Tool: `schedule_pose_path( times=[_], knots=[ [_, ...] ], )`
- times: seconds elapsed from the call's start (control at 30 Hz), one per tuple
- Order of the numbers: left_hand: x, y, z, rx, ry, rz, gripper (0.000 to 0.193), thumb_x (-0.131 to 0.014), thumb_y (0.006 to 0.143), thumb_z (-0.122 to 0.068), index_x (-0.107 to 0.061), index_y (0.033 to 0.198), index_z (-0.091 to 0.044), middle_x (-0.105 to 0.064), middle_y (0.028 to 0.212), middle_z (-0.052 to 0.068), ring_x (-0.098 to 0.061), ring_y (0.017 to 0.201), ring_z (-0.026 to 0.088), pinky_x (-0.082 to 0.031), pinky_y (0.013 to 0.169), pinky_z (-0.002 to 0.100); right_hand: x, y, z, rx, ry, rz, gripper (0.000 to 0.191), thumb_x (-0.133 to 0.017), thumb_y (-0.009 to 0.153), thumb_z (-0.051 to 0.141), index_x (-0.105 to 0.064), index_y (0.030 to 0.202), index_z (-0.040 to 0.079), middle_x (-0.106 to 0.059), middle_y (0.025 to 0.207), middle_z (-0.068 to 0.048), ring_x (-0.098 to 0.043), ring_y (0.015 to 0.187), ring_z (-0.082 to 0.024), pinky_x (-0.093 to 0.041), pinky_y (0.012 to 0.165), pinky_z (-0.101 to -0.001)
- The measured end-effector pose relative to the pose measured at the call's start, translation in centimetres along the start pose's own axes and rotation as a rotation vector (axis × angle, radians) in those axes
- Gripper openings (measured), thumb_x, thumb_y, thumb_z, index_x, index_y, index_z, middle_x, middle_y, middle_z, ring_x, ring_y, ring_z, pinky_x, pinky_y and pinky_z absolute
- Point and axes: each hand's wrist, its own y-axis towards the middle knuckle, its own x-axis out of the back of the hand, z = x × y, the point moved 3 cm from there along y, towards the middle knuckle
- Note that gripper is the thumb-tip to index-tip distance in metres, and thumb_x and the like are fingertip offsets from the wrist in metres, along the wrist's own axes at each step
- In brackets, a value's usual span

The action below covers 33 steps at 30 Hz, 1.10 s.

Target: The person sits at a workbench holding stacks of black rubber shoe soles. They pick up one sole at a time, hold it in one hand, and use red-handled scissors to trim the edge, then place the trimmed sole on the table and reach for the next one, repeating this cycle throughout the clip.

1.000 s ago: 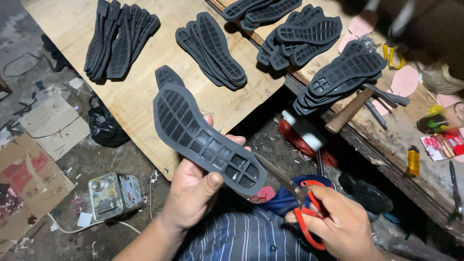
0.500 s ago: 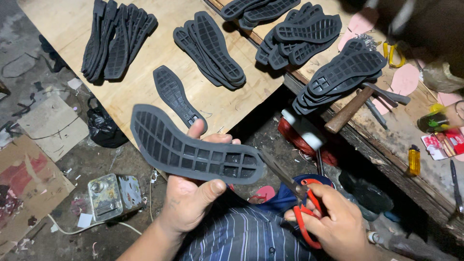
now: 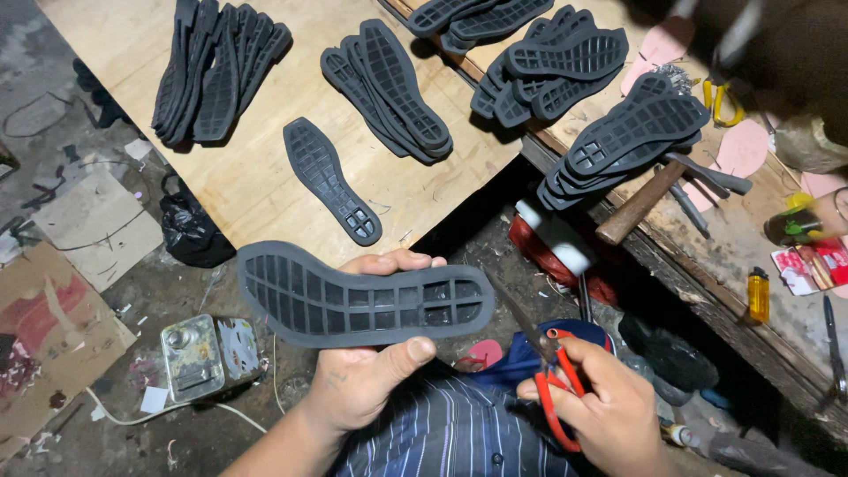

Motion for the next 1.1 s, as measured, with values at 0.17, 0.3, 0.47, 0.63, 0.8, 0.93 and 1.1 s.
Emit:
schedule_pose_path(
  times=[0.17, 0.3, 0.47, 0.63, 0.8, 0.93, 1.1],
  knots=[
    [-0.1, 0.2, -0.5, 0.102, 0.167, 0.067, 0.075, -0.069, 0.094, 0.001, -0.026, 0.155, -0.001, -0.053, 0.146, 0.019, -0.054, 0.141, 0.031, -0.043, 0.123, 0.048, -1.5, 0.2, -3.0, -0.014, 0.404, 0.091, 0.052, -0.087, 0.069, 0.006, -0.066, 0.116, -0.001, -0.069, 0.080, -0.003, -0.064, 0.071, -0.008, -0.054, 0.067, -0.0253],
    [-0.7, 0.2, -0.7, 0.161, 0.162, 0.125, 0.092, -0.068, 0.092, -0.003, -0.009, 0.161, 0.001, -0.052, 0.142, 0.016, -0.055, 0.137, 0.027, -0.041, 0.122, 0.044, -1.9, 0.2, -3.3, -0.016, 0.484, 0.174, 0.053, -0.084, 0.073, 0.004, -0.062, 0.121, -0.002, -0.068, 0.084, -0.005, -0.064, 0.073, -0.010, -0.053, 0.067, -0.0274],
    [-0.6, 0.3, -0.8, 0.190, 0.080, 0.141, 0.103, -0.070, 0.089, -0.009, -0.003, 0.166, 0.003, -0.054, 0.130, 0.015, -0.057, 0.126, 0.024, -0.044, 0.117, 0.043, 0.4, -0.6, 0.7, 0.283, 0.041, 0.111, 0.062, -0.095, 0.060, 0.021, -0.065, 0.112, 0.004, -0.063, 0.081, -0.002, -0.058, 0.071, -0.012, -0.051, 0.065, -0.0272],
    [-0.3, 0.2, -0.7, 0.275, 0.067, 0.137, 0.106, -0.073, 0.086, -0.015, -0.006, 0.167, 0.002, -0.052, 0.129, 0.012, -0.054, 0.124, 0.021, -0.037, 0.117, 0.043, 1.9, 0.0, 3.7, 0.158, -0.133, 0.141, 0.060, -0.098, 0.052, 0.029, -0.073, 0.102, 0.007, -0.066, 0.073, 0.000, -0.060, 0.060, -0.011, -0.052, 0.056, -0.0266],
    [0.2, 0.5, -0.7, 0.222, 0.190, 0.182, 0.084, -0.073, 0.089, -0.020, -0.030, 0.157, 0.005, -0.056, 0.132, 0.010, -0.057, 0.132, 0.021, -0.009, 0.140, 0.045, 2.3, 0.3, 4.6, 0.065, -0.154, 0.154, 0.059, -0.099, 0.051, 0.030, -0.075, 0.100, 0.009, -0.063, 0.066, -0.003, -0.058, 0.055, -0.014, -0.050, 0.053, -0.0281],
    [0.5, 0.6, -0.3, 0.229, 0.178, 0.163, 0.076, -0.074, 0.087, -0.025, -0.039, 0.150, 0.002, -0.056, 0.131, 0.008, -0.056, 0.130, 0.020, -0.006, 0.138, 0.048, 2.2, 0.5, 4.4, 0.057, -0.178, 0.154, 0.060, -0.100, 0.051, 0.031, -0.076, 0.101, 0.010, -0.063, 0.065, -0.003, -0.058, 0.055, -0.014, -0.050, 0.053, -0.0287],
    [0.8, 0.7, -0.1, 0.186, 0.252, 0.213, 0.062, -0.073, 0.090, -0.024, -0.050, 0.141, 0.002, -0.059, 0.128, 0.009, -0.058, 0.131, 0.022, 0.001, 0.145, 0.049, 2.1, 0.6, 3.9, 0.111, -0.225, 0.158, 0.058, -0.100, 0.052, 0.033, -0.076, 0.099, 0.010, -0.064, 0.065, -0.004, -0.060, 0.055, -0.014, -0.051, 0.055, -0.0294]
  ],
)
